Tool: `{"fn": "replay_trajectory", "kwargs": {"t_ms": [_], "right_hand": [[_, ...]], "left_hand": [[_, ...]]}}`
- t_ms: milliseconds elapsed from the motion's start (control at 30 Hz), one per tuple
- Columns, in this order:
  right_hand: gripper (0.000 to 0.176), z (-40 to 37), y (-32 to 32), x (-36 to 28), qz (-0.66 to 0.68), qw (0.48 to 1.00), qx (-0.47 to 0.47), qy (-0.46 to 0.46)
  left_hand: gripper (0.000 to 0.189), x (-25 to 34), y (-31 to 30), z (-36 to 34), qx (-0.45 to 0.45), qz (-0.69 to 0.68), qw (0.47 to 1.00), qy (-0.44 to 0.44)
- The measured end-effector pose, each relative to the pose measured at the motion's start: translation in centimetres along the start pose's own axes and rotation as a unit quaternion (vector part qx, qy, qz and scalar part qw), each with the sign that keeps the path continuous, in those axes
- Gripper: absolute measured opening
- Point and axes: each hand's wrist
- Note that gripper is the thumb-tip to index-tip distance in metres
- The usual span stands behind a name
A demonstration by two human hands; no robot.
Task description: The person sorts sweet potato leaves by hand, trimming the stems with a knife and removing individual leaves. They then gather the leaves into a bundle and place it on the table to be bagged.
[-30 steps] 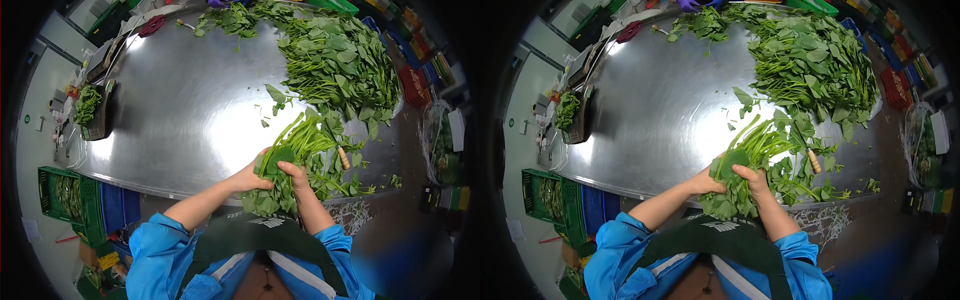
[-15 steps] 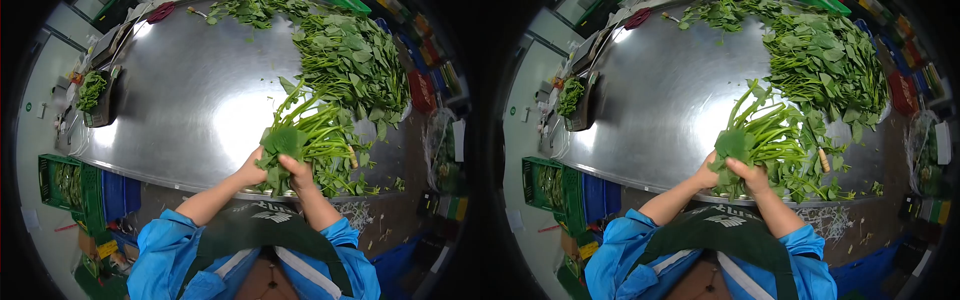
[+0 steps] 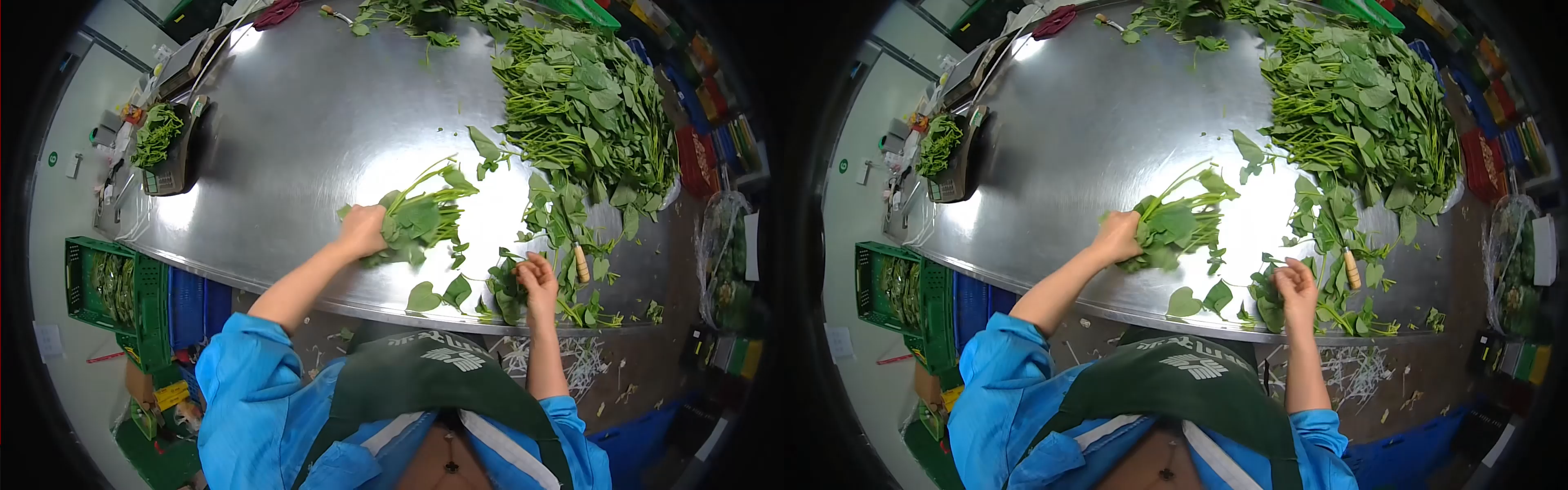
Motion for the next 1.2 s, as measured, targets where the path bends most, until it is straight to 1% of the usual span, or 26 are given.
{"fn": "replay_trajectory", "kwargs": {"t_ms": [33, 100, 133, 200, 233, 300, 333, 367, 433, 467, 533, 567, 600, 667, 733, 767, 800, 867, 900, 933, 967, 1000, 1033, 1100, 1133, 1200], "right_hand": [[0.028, -0.1, 0.4, 0.2, 0.018, 1.0, -0.017, -0.008], [0.032, 0.3, 0.5, 0.3, -0.073, 0.993, -0.003, -0.093], [0.032, -0.3, 0.8, -0.2, -0.076, 0.993, 0.001, -0.087], [0.041, -0.6, 2.9, -2.6, -0.195, 0.938, 0.024, -0.286], [0.054, -1.1, 4.0, -4.1, -0.26, 0.888, -0.003, -0.379], [0.075, -2.8, 7.3, -7.6, -0.276, 0.811, -0.075, -0.511], [0.071, -3.4, 8.4, -8.5, -0.33, 0.778, -0.104, -0.525], [0.051, -3.6, 9.2, -9.3, -0.355, 0.739, -0.114, -0.561], [0.03, -2.4, 8.8, -8.4, -0.267, 0.722, -0.151, -0.621], [0.03, -2.1, 8.5, -8.1, -0.266, 0.721, -0.152, -0.622], [0.025, -1.9, 7.9, -7.5, -0.041, 0.861, -0.209, -0.461], [0.022, -2.2, 7.2, -7.2, 0.098, 0.936, -0.229, -0.247], [0.017, -1.4, 6.4, -6.9, 0.254, 0.935, -0.2, -0.146], [0.018, 0.7, 4.3, -8.4, 0.257, 0.964, 0.035, -0.055], [0.02, 3.4, -0.1, -9.2, 0.286, 0.955, -0.047, -0.066], [0.02, 3.9, -1.4, -9.0, 0.336, 0.941, -0.005, -0.041], [0.022, 4.4, -2.0, -9.0, 0.304, 0.951, 0.021, -0.059], [0.026, 4.7, -2.3, -8.5, 0.27, 0.958, 0.049, -0.08], [0.031, 3.7, -0.9, -8.9, 0.115, 0.985, 0.011, -0.129], [0.038, 2.8, 0.2, -9.0, -0.042, 0.984, -0.025, -0.174], [0.047, 2.4, 0.6, -8.7, -0.075, 0.979, -0.125, -0.142], [0.045, 2.2, 1.5, -8.1, -0.105, 0.979, -0.132, -0.118], [0.037, 0.3, 3.3, -10.6, -0.159, 0.969, -0.167, -0.086], [0.027, 0.2, 4.1, -9.5, -0.11, 0.925, -0.264, -0.249], [0.027, 0.3, 4.1, -9.3, -0.11, 0.926, -0.263, -0.249], [0.02, 0.8, 4.2, -9.1, 0.024, 0.97, -0.143, -0.197]], "left_hand": [[0.033, -0.1, -0.2, 0.6, -0.048, 0.043, 0.998, 0.002], [0.033, 0.6, -1.6, 1.1, -0.067, 0.033, 0.997, -0.021], [0.032, 1.3, -2.2, 1.0, -0.065, -0.005, 0.998, -0.009], [0.033, 2.8, -3.3, 0.9, -0.088, -0.033, 0.996, -0.007], [0.033, 3.8, -3.9, 1.3, -0.086, -0.033, 0.996, -0.004], [0.038, 5.6, -4.7, 1.5, -0.095, -0.035, 0.991, 0.085], [0.042, 6.2, -4.8, 1.5, -0.119, -0.061, 0.988, 0.082], [0.042, 6.9, -5.4, 1.6, -0.12, -0.06, 0.987, 0.086], [0.042, 8.2, -6.9, 1.6, -0.106, -0.094, 0.989, 0.027], [0.043, 7.9, -7.0, 1.7, -0.117, -0.105, 0.987, 0.023], [0.041, 7.0, -6.4, 1.4, -0.1, -0.097, 0.989, 0.047], [0.04, 6.6, -6.2, 1.3, -0.084, -0.088, 0.99, 0.074], [0.04, 6.3, -6.2, 1.2, -0.084, -0.087, 0.99, 0.075], [0.041, 5.7, -6.6, 0.8, -0.075, -0.086, 0.987, 0.113], [0.044, 4.3, -7.5, 0.2, -0.042, -0.098, 0.988, 0.109], [0.047, 3.9, -7.8, 0.1, -0.008, -0.11, 0.988, 0.105], [0.058, 4.5, -8.6, 0.3, 0.032, -0.146, 0.979, 0.137], [0.061, 4.8, -8.8, 0.4, 0.041, -0.14, 0.976, 0.161], [0.065, 5.0, -8.9, 0.5, 0.051, -0.132, 0.973, 0.184], [0.063, 5.5, -9.0, 0.5, 0.07, -0.141, 0.968, 0.195], [0.063, 5.7, -9.2, 0.7, 0.068, -0.142, 0.967, 0.201], [0.062, 5.8, -9.4, 0.8, 0.076, -0.113, 0.96, 0.245], [0.062, 5.9, -9.5, 1.0, 0.084, -0.084, 0.95, 0.288], [0.059, 6.8, -9.8, 1.1, 0.119, -0.084, 0.937, 0.316], [0.058, 7.0, -10.0, 1.1, 0.122, -0.079, 0.932, 0.331], [0.056, 7.0, -10.1, 1.0, 0.124, -0.073, 0.928, 0.345]]}}
Point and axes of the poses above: each hand's wrist, its own z-axis towards the middle knuckle, its own y-axis out of the palm, x = y × z, and after that the axes turned 13 degrees about x, right-handed
